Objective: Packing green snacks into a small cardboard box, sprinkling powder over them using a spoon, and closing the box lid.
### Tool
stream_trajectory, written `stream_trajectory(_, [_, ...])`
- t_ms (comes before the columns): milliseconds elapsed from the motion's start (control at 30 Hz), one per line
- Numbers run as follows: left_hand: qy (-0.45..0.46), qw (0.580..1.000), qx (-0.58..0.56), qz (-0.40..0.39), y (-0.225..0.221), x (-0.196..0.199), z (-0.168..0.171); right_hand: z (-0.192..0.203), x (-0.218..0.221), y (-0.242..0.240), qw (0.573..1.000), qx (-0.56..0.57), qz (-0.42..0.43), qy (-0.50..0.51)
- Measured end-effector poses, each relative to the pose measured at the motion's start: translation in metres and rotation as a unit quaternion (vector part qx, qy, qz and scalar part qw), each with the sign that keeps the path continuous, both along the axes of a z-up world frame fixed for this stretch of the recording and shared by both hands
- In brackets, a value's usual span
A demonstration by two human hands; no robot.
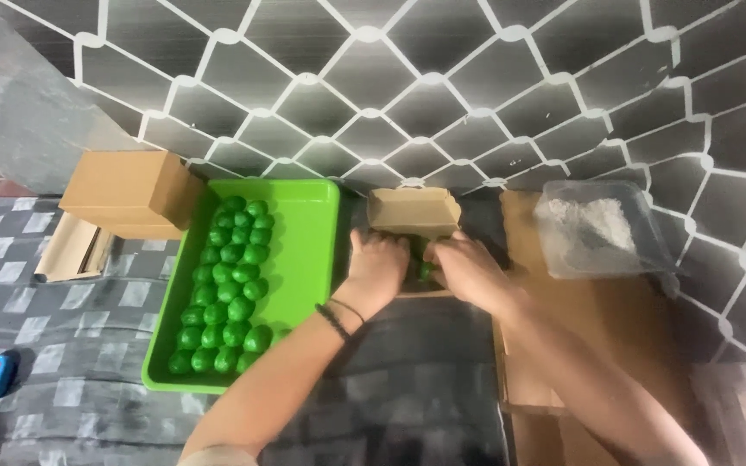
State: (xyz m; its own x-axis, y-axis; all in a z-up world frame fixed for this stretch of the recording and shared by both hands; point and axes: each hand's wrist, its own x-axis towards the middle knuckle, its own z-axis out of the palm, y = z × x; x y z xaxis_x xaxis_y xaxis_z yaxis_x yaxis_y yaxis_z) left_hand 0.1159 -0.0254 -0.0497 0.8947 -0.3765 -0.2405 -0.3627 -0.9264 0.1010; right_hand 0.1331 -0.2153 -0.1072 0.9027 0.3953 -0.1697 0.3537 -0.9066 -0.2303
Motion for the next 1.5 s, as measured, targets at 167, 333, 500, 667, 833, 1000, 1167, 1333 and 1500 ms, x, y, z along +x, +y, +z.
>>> stream_trajectory(167, [-0.100,0.994,-0.036,-0.028,0.004,0.012,-0.032,0.000,0.001,-0.004,0.999,-0.027,0.022,-0.024])
stream_trajectory(333, [-0.069,0.997,-0.024,-0.030,0.014,0.014,-0.022,0.050,-0.009,0.007,1.000,-0.005,0.023,0.014])
stream_trajectory(500, [-0.069,0.996,-0.012,-0.062,0.018,0.008,-0.014,0.039,-0.011,0.007,0.998,-0.056,0.036,-0.013])
stream_trajectory(667, [-0.074,0.997,-0.011,-0.037,0.016,0.008,-0.025,0.044,-0.013,0.014,0.998,-0.054,0.030,-0.004])
stream_trajectory(833, [-0.080,0.996,-0.030,-0.035,0.017,0.007,-0.031,0.044,-0.015,0.019,1.000,-0.013,-0.016,0.014])
stream_trajectory(1000, [-0.076,0.996,0.000,-0.045,0.014,0.012,-0.035,0.021,-0.008,0.012,0.998,-0.049,0.021,-0.041])
stream_trajectory(1167, [-0.145,0.984,0.016,-0.103,0.023,0.012,-0.053,0.005,-0.006,0.005,0.994,-0.074,0.033,-0.068])
stream_trajectory(1333, [-0.138,0.986,-0.081,-0.053,0.036,-0.022,0.021,0.028,-0.022,-0.022,0.993,0.024,0.045,-0.110])
stream_trajectory(1500, [-0.214,0.968,-0.118,0.056,0.068,-0.035,0.004,0.073,-0.020,-0.037,0.984,0.101,-0.142,-0.027])
